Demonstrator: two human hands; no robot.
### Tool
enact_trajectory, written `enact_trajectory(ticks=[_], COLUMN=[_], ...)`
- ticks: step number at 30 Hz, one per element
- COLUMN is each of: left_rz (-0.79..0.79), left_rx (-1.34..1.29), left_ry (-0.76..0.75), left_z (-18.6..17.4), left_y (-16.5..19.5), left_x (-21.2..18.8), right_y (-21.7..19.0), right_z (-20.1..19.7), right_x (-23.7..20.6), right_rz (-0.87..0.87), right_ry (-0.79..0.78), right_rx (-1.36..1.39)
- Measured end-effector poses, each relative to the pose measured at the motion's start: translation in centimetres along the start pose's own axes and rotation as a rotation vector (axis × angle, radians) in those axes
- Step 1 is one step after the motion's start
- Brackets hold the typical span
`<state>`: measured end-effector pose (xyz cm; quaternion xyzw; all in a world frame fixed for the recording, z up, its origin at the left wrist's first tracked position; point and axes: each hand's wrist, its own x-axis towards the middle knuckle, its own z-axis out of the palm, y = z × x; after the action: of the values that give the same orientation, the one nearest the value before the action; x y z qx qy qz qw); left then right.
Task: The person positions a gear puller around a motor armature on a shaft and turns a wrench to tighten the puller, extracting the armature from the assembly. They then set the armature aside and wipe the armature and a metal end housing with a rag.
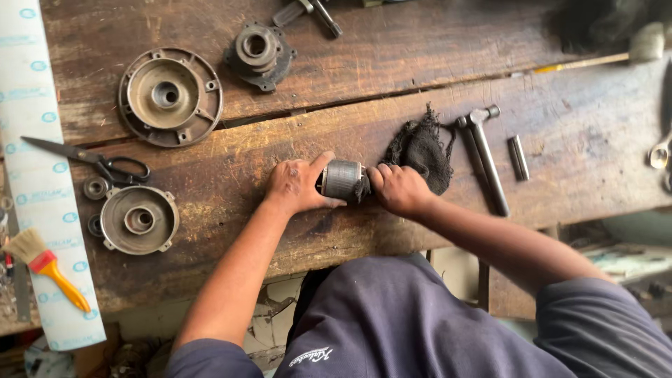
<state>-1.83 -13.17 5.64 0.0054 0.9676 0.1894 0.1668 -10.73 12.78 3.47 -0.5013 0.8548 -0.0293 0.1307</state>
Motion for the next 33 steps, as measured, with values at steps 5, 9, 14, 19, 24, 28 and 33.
enact_trajectory(ticks=[5, 9, 14, 19, 24, 28, 33], left_rz=[0.201, 0.121, 0.02, -0.197, -0.31, -0.261, -0.187], left_rx=[0.013, 0.111, -0.053, -0.104, -0.049, -0.02, -0.116], left_ry=[0.276, 0.03, -0.059, -0.168, -0.203, -0.19, -0.044], left_z=[1.4, 1.0, -1.3, -4.1, -4.2, -1.7, 1.2], left_y=[-0.8, -0.7, 0.3, -1.1, -2.5, -2.4, -3.6], left_x=[0.2, 0.3, -1.9, -6.2, -8.7, -8.5, -9.3], right_y=[1.3, -1.3, -1.0, 4.9, 3.0, -4.5, -8.2], right_z=[-1.4, -0.8, -1.4, -7.4, -10.6, -7.5, -4.1], right_x=[1.1, -0.8, -4.2, -10.1, -8.2, -2.1, -2.5], right_rz=[-0.04, 0.093, -0.111, 0.659, 0.338, -0.047, -0.197], right_ry=[-0.283, -0.18, -0.02, -0.103, 0.463, 0.204, 0.142], right_rx=[0.405, -0.016, -0.283, 0.358, 0.904, 0.171, 0.368])
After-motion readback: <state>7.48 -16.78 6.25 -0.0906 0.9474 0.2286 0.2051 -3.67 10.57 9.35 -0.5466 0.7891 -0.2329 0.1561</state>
